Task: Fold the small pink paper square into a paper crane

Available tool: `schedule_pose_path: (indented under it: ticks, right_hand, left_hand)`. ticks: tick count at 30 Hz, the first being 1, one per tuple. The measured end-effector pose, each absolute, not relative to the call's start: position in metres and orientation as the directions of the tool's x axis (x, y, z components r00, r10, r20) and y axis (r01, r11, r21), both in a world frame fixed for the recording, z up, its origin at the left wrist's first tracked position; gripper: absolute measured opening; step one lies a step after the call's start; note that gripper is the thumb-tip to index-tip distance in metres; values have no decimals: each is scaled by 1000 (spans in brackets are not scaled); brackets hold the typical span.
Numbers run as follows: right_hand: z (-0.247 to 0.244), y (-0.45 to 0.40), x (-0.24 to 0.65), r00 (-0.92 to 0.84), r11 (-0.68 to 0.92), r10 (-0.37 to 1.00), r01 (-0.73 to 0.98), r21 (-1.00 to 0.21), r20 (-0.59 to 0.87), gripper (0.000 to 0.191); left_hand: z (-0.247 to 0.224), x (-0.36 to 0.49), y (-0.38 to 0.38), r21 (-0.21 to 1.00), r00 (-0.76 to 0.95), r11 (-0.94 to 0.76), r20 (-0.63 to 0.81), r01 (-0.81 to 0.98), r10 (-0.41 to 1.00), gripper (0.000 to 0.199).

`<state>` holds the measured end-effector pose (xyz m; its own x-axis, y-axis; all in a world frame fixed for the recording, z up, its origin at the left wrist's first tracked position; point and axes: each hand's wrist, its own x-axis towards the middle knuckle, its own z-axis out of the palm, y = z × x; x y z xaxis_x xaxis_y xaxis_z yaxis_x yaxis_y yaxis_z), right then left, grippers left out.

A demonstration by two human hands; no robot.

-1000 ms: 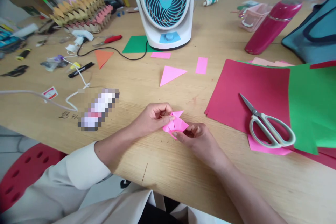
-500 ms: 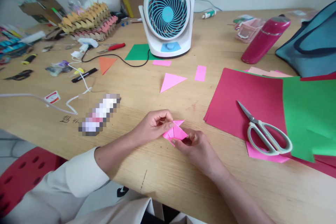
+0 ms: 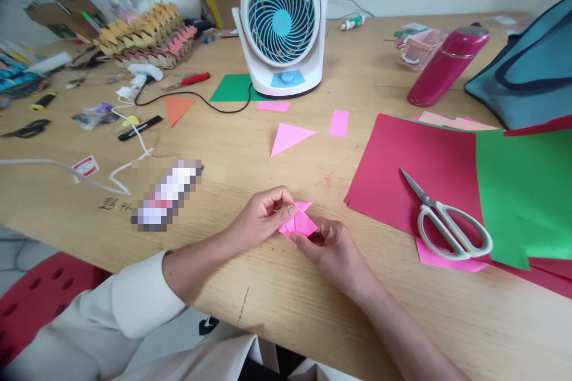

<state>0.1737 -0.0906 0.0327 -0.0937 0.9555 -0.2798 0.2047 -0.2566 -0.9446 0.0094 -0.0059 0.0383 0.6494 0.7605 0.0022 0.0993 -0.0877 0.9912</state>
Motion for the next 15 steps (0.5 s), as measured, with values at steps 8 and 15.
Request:
schedule_pose_path:
  ticks: [8, 15]
  right_hand:
    - [33, -91, 174, -85, -279, 952, 164, -946, -296, 39]
    - [29, -90, 175, -52, -274, 957, 140, -951, -284, 41]
  left_hand:
    - [38, 11, -6, 995, 635, -38, -26, 88, 772, 36]
    - [35, 11, -8, 996, 661, -10, -48, 85, 749, 39]
